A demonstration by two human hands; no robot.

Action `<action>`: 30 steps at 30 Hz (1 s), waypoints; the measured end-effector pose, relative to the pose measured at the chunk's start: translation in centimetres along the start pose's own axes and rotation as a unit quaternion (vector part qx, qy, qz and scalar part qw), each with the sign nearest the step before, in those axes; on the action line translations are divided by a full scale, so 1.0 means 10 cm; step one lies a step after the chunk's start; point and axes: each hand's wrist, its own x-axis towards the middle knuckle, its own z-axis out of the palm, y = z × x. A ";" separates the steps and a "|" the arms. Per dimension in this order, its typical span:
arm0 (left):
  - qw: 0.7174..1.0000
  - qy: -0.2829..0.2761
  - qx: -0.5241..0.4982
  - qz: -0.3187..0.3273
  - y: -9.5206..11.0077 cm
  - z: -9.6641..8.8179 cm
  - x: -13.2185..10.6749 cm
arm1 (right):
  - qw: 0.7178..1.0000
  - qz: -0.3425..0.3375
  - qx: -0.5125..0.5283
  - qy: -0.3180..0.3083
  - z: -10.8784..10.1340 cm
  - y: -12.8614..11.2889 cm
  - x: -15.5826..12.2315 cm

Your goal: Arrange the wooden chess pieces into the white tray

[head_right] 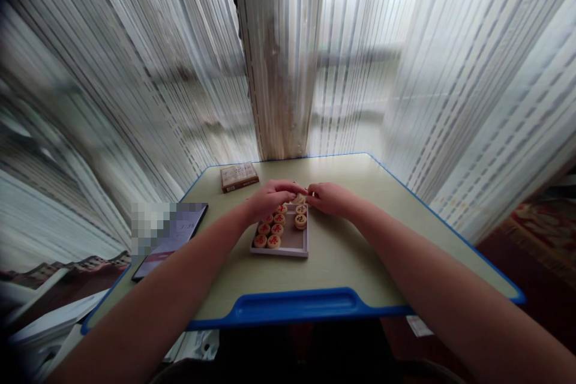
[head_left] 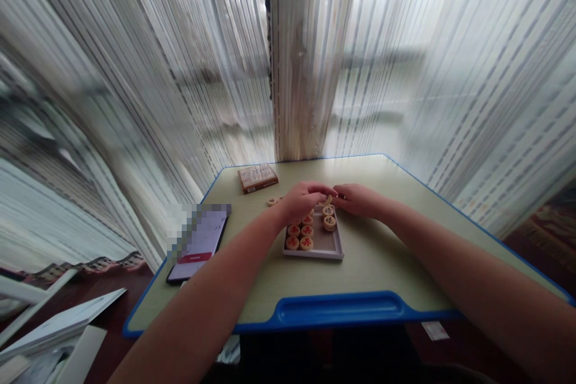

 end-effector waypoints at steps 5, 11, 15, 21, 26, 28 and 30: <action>1.000 0.000 0.018 -0.004 0.00 -0.01 0.00 | 1.000 -0.006 0.014 0.017 0.02 0.02 0.01; 0.999 0.013 0.040 0.013 -0.06 -0.03 0.02 | 0.981 -0.081 0.075 0.157 0.01 -0.04 -0.02; 0.998 0.038 0.045 0.005 -0.11 -0.03 0.03 | 0.964 -0.109 0.158 0.184 -0.06 -0.12 -0.07; 0.998 0.044 0.035 0.004 -0.21 0.00 0.04 | 0.961 -0.075 0.237 0.125 -0.09 -0.18 -0.10; 0.969 0.132 0.199 0.067 -0.20 -0.03 0.02 | 0.945 -0.030 0.292 0.141 -0.06 -0.18 -0.07; 0.936 0.147 0.299 0.116 -0.17 -0.05 0.00 | 0.937 -0.016 0.321 0.135 -0.04 -0.17 -0.06; 0.911 0.134 0.360 0.151 -0.15 -0.06 -0.02 | 0.929 -0.011 0.347 0.127 -0.03 -0.17 -0.05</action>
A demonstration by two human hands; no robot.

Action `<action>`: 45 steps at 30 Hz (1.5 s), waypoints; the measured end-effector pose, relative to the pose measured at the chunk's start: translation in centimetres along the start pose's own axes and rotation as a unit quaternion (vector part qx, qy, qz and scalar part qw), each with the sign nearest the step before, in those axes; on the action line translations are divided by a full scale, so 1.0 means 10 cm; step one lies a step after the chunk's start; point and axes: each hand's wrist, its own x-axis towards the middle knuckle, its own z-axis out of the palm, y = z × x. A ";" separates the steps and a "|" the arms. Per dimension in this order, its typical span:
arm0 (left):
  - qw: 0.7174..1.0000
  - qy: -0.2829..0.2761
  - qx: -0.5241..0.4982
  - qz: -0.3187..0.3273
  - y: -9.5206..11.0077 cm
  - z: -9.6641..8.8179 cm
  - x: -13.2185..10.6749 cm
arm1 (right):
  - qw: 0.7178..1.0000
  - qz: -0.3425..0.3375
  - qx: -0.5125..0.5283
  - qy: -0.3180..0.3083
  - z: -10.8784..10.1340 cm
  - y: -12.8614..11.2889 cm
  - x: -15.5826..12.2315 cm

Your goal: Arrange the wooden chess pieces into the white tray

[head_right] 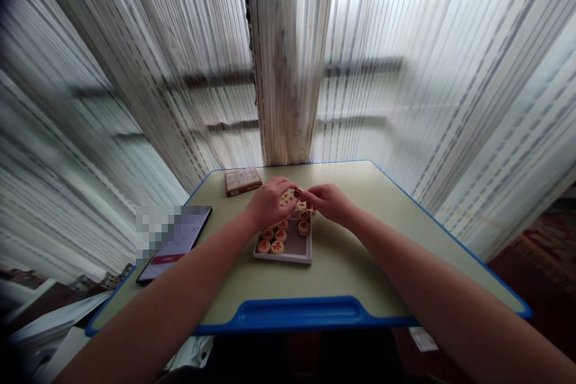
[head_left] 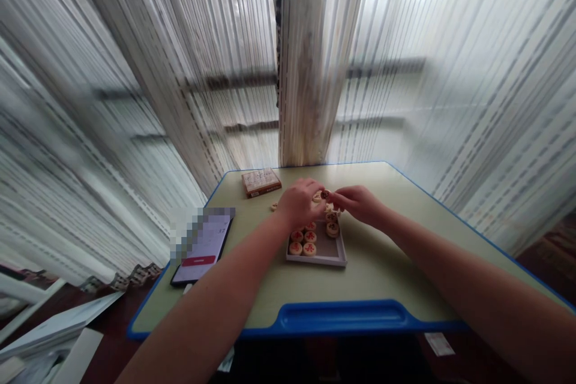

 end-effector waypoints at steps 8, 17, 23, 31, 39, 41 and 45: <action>0.999 -0.007 -0.008 0.043 0.05 -0.06 -0.01 | 0.990 0.023 0.142 0.009 0.00 -0.01 0.01; 0.970 -0.207 -0.008 0.130 0.27 -0.12 -0.03 | 0.988 0.053 0.132 0.067 -0.07 0.20 0.07; 0.964 -0.215 0.018 0.153 0.36 -0.16 -0.04 | 0.988 0.062 0.131 0.056 -0.05 0.22 0.07; 0.971 -0.212 -0.026 0.103 0.35 -0.18 -0.03 | 0.977 0.081 0.181 0.073 -0.08 0.22 0.08; 0.963 -0.248 -0.054 0.085 0.27 -0.25 -0.02 | 0.963 0.110 0.235 0.079 -0.08 0.22 0.08; 0.953 -0.284 -0.059 0.089 0.27 -0.24 -0.03 | 0.963 0.110 0.236 0.076 -0.07 0.21 0.08; 0.942 -0.325 -0.032 0.082 0.33 -0.25 -0.04 | 0.967 0.112 0.219 0.065 -0.06 0.22 0.09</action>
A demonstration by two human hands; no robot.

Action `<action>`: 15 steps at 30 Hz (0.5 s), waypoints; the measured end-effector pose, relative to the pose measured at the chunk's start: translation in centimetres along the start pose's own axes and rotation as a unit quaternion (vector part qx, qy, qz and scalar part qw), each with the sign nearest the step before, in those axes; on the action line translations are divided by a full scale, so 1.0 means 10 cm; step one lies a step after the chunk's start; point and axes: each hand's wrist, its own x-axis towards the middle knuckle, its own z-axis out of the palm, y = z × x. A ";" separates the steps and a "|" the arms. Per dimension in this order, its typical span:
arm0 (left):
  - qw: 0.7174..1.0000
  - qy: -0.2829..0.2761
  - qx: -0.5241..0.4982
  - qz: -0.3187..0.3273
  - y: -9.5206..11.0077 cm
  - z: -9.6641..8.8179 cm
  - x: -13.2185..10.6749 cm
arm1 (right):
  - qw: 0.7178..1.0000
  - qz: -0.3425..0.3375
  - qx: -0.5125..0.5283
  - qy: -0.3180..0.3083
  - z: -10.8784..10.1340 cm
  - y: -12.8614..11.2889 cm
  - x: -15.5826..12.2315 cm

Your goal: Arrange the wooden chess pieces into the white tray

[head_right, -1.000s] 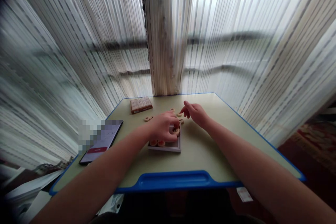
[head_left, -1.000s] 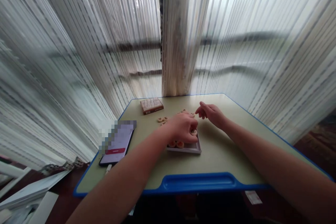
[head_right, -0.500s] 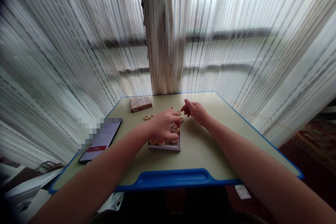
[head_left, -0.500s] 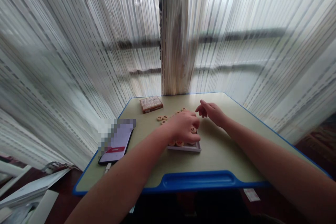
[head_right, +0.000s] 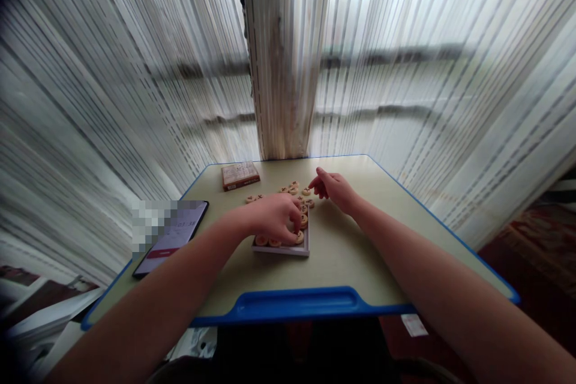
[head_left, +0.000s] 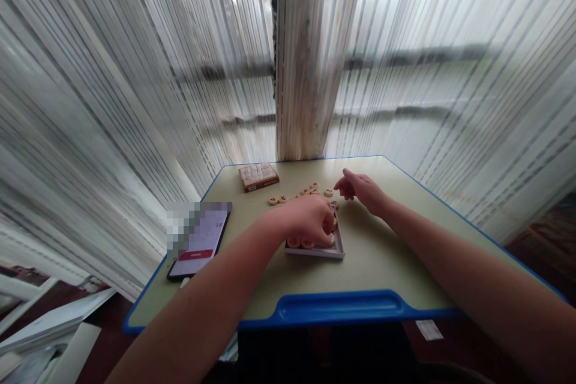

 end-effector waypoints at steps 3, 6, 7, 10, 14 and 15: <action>0.999 0.001 0.038 -0.031 0.05 -0.01 -0.01 | 1.000 0.003 -0.006 -0.010 -0.01 0.01 0.01; 0.998 -0.005 0.048 -0.047 0.07 -0.03 -0.02 | 1.000 0.007 -0.001 -0.024 -0.02 0.03 0.03; 0.998 -0.009 0.046 -0.047 0.07 -0.04 -0.02 | 1.000 0.006 0.000 -0.027 -0.02 0.04 0.03; 0.999 -0.018 0.033 -0.037 0.05 -0.04 -0.02 | 1.000 0.004 -0.009 -0.029 -0.03 0.05 0.03; 1.000 -0.007 0.001 -0.009 0.01 -0.01 -0.01 | 0.999 -0.002 -0.025 -0.030 -0.01 0.04 0.02; 1.000 -0.004 -0.004 -0.004 0.00 -0.01 -0.01 | 0.999 -0.004 -0.028 -0.029 -0.01 0.04 0.02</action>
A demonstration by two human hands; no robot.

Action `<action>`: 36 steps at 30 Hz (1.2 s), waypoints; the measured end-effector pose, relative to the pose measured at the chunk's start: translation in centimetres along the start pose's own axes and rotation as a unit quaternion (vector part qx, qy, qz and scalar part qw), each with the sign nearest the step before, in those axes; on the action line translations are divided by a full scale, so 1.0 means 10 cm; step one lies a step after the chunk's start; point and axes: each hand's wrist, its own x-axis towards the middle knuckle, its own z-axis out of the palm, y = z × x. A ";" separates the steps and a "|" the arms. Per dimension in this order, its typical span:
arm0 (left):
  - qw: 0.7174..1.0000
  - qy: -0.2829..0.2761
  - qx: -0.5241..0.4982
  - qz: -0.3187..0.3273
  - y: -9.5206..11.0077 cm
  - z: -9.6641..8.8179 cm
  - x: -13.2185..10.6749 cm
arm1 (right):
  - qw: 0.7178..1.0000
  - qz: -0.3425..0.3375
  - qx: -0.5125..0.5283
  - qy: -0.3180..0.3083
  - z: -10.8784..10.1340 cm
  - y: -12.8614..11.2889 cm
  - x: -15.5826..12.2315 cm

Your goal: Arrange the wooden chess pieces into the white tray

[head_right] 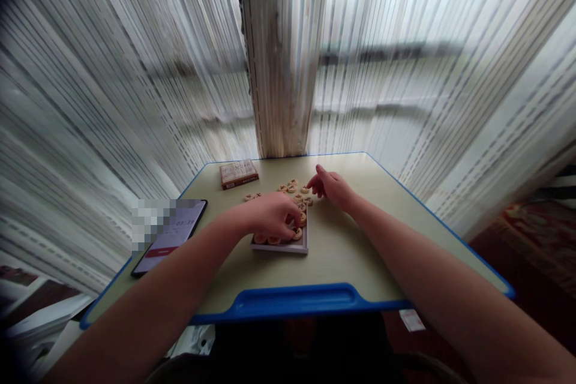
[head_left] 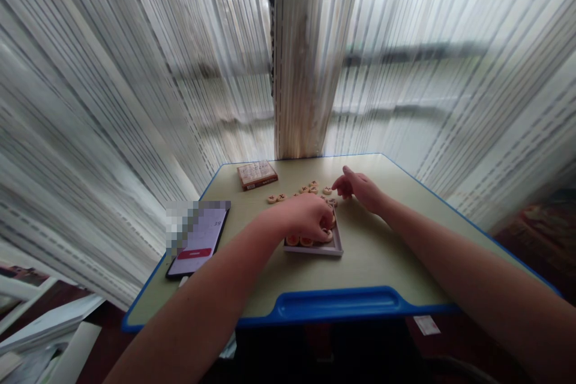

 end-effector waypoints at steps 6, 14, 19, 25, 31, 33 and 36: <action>1.000 -0.013 -0.009 -0.004 -0.02 0.03 0.01 | 1.000 -0.005 -0.009 0.005 0.00 -0.01 -0.01; 0.998 -0.025 -0.055 0.009 -0.01 0.02 0.01 | 0.999 -0.002 -0.032 0.007 0.01 -0.01 -0.01; 1.000 -0.008 -0.017 -0.003 -0.01 0.00 0.01 | 0.999 0.000 -0.045 0.003 0.02 0.00 -0.01; 0.999 -0.012 0.024 -0.018 0.00 -0.02 0.00 | 0.999 0.000 -0.037 0.001 0.02 0.01 0.00; 1.000 -0.007 0.020 -0.021 0.01 -0.02 0.00 | 1.000 -0.002 -0.031 0.004 0.01 0.02 -0.01; 1.000 -0.007 0.013 -0.016 0.01 -0.01 0.01 | 1.000 -0.003 -0.031 0.000 0.01 0.02 -0.01; 1.000 -0.001 0.019 -0.011 0.02 0.01 0.02 | 0.999 -0.006 -0.032 -0.002 0.02 0.02 0.00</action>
